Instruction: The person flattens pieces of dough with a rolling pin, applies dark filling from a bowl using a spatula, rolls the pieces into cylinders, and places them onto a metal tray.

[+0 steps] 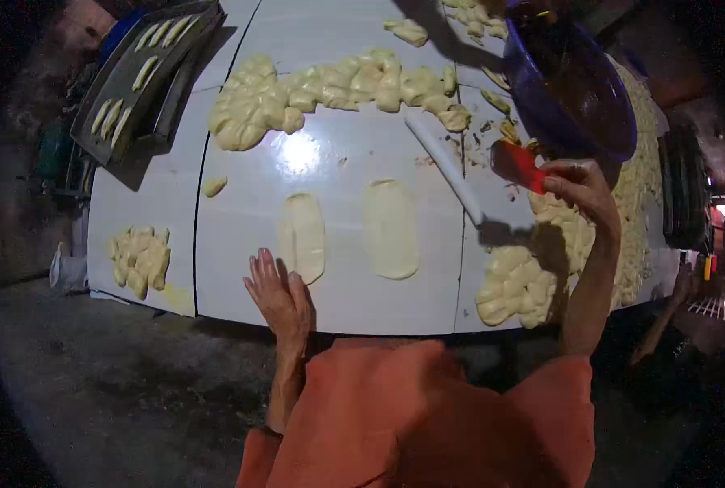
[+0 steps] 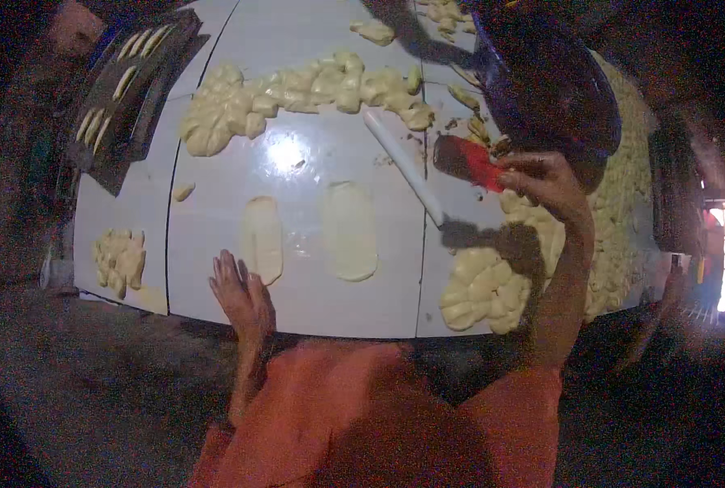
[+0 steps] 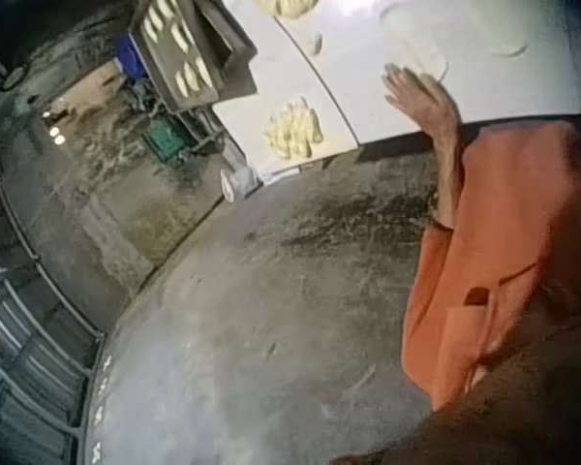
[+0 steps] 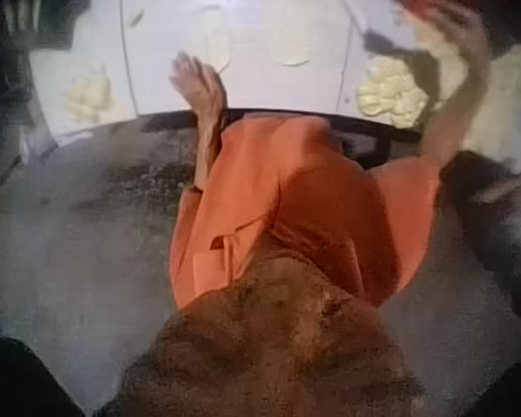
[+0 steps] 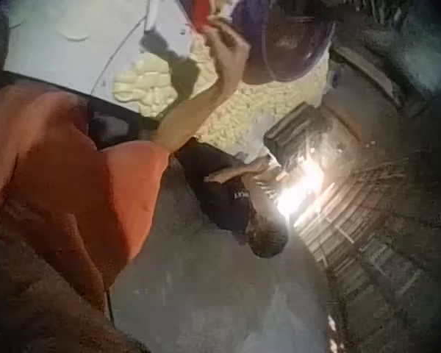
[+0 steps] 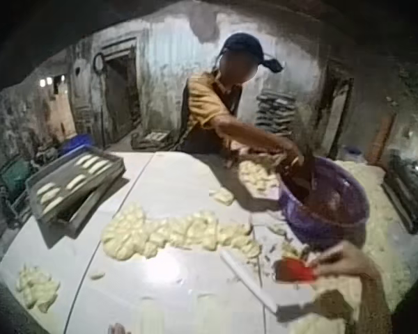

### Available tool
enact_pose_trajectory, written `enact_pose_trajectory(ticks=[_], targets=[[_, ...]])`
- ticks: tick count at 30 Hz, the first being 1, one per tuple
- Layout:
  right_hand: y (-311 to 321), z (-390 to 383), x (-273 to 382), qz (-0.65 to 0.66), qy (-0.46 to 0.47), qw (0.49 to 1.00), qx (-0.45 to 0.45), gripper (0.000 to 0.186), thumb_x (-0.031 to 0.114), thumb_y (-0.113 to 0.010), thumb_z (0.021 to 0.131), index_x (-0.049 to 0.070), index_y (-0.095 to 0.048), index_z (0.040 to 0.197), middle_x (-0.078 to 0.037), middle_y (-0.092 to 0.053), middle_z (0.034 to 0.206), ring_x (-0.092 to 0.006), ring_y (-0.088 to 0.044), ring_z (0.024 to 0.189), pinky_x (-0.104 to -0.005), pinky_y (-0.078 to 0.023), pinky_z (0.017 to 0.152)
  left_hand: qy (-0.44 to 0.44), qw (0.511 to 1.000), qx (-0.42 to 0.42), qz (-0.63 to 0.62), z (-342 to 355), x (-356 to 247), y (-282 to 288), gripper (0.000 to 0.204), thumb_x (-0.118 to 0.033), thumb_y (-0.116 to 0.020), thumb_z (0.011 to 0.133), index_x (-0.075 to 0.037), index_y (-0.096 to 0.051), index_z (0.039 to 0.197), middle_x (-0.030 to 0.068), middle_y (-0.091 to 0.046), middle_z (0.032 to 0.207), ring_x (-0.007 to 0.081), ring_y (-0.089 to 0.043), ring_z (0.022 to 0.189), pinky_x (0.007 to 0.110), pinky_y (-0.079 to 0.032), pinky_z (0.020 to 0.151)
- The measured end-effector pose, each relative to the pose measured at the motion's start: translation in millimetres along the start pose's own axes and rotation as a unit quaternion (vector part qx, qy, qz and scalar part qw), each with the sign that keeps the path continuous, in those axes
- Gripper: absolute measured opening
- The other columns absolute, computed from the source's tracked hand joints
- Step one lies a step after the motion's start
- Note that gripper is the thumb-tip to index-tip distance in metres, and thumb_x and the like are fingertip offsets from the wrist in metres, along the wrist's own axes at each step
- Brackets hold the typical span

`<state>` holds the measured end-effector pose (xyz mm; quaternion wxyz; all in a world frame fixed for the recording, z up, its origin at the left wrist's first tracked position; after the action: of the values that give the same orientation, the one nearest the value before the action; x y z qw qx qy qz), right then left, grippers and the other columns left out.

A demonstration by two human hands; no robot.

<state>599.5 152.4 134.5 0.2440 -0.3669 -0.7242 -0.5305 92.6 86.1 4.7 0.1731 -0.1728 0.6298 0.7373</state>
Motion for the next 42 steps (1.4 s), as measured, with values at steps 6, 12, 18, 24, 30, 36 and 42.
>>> enact_pose_trajectory(ticks=[6, 12, 18, 24, 30, 36, 42], targets=[[-150.8, -33.1, 44.8, -0.111, 0.086, 0.988, 0.063, 0.028, 0.027, -0.077, 0.091, 0.006, -0.078, 0.11, -0.011, -0.076, 0.087, -0.0233, -0.07, 0.069, -0.0362, -0.054, 0.067, 0.006, 1.0, -0.004, -0.009, -6.2, 13.5, 1.2, 0.062, -0.022, -0.051, 0.105, -0.003, -0.031, 0.16, 0.0201, -0.036, 0.163, 0.0399, -0.025, 0.154, 0.063, -0.009, 0.124], [-184.1, -53.5, 94.6, -0.266, 0.152, 0.95, -0.057, 0.015, 0.019, -0.076, 0.086, 0.007, -0.074, 0.095, -0.013, -0.066, 0.076, -0.0341, -0.068, 0.077, -0.0452, -0.053, 0.07, -0.014, 0.999, -0.001, -0.037, -5.1, 6.3, 1.8, 0.064, -0.018, -0.054, 0.103, -0.003, -0.03, 0.16, 0.02, -0.035, 0.163, 0.0413, -0.025, 0.154, 0.066, -0.008, 0.122], [-190.2, -68.7, 86.6, -0.372, 0.199, 0.897, -0.13, 0.023, 0.019, -0.077, 0.083, 0.012, -0.072, 0.104, -0.006, -0.063, 0.076, -0.0271, -0.066, 0.069, -0.0409, -0.05, 0.062, -0.024, 0.999, 0.019, -0.041, -2.4, 2.9, 1.4, 0.063, -0.021, -0.053, 0.103, -0.001, -0.032, 0.159, 0.0192, -0.037, 0.163, 0.0414, -0.026, 0.154, 0.066, -0.008, 0.122], [-203.5, -91.6, 80.3, -0.372, 0.19, 0.896, -0.147, 0.02, 0.021, -0.075, 0.087, 0.015, -0.072, 0.106, -0.004, -0.062, 0.075, -0.0239, -0.065, 0.067, -0.0385, -0.049, 0.058, -0.039, 0.998, 0.033, -0.033, -3.5, 6.0, -0.6, 0.064, -0.027, -0.052, 0.103, 0.0, -0.032, 0.158, 0.0207, -0.036, 0.162, 0.0426, -0.026, 0.153, 0.066, -0.008, 0.122], [-200.1, -89.0, 70.8, -0.336, 0.139, 0.914, -0.181, 0.022, 0.021, -0.074, 0.09, 0.013, -0.074, 0.11, -0.008, -0.07, 0.086, -0.0263, -0.068, 0.072, -0.0384, -0.053, 0.063, -0.054, 0.996, 0.055, -0.04, -3.0, 1.0, -6.1, 0.065, -0.026, -0.054, 0.102, -0.001, -0.032, 0.158, 0.0216, -0.036, 0.162, 0.0434, -0.025, 0.153, 0.067, -0.008, 0.122], [-204.8, -94.1, 53.5, -0.244, 0.07, 0.951, -0.175, 0.026, 0.023, -0.071, 0.094, 0.005, -0.074, 0.113, -0.013, -0.075, 0.091, -0.0263, -0.073, 0.076, -0.0352, -0.057, 0.068, -0.078, 0.993, 0.074, -0.049, -3.2, 4.3, -4.7, 0.066, -0.025, -0.053, 0.101, 0.0, -0.032, 0.158, 0.0245, -0.035, 0.162, 0.0443, -0.024, 0.153, 0.066, -0.005, 0.122], [-189.9, -103.6, -29.6, 0.164, -0.119, 0.962, -0.181, 0.028, 0.021, -0.072, 0.094, -0.002, -0.072, 0.111, -0.004, -0.068, 0.075, -0.011, -0.06, 0.059, -0.0268, -0.047, 0.053, -0.105, 0.987, 0.087, -0.091, -1.4, 4.7, 6.2, 0.064, -0.02, -0.058, 0.102, 0.004, -0.034, 0.156, 0.0297, -0.032, 0.161, 0.0475, -0.023, 0.153, 0.064, -0.014, 0.121]])
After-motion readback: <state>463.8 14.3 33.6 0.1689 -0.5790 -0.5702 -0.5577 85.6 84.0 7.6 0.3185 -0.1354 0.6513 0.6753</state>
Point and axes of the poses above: each hand's wrist, its own z-axis towards the middle knuckle, its own y-axis out of the back of the hand, x = y × z, the point moved 10 cm from there along z, towards the middle knuckle
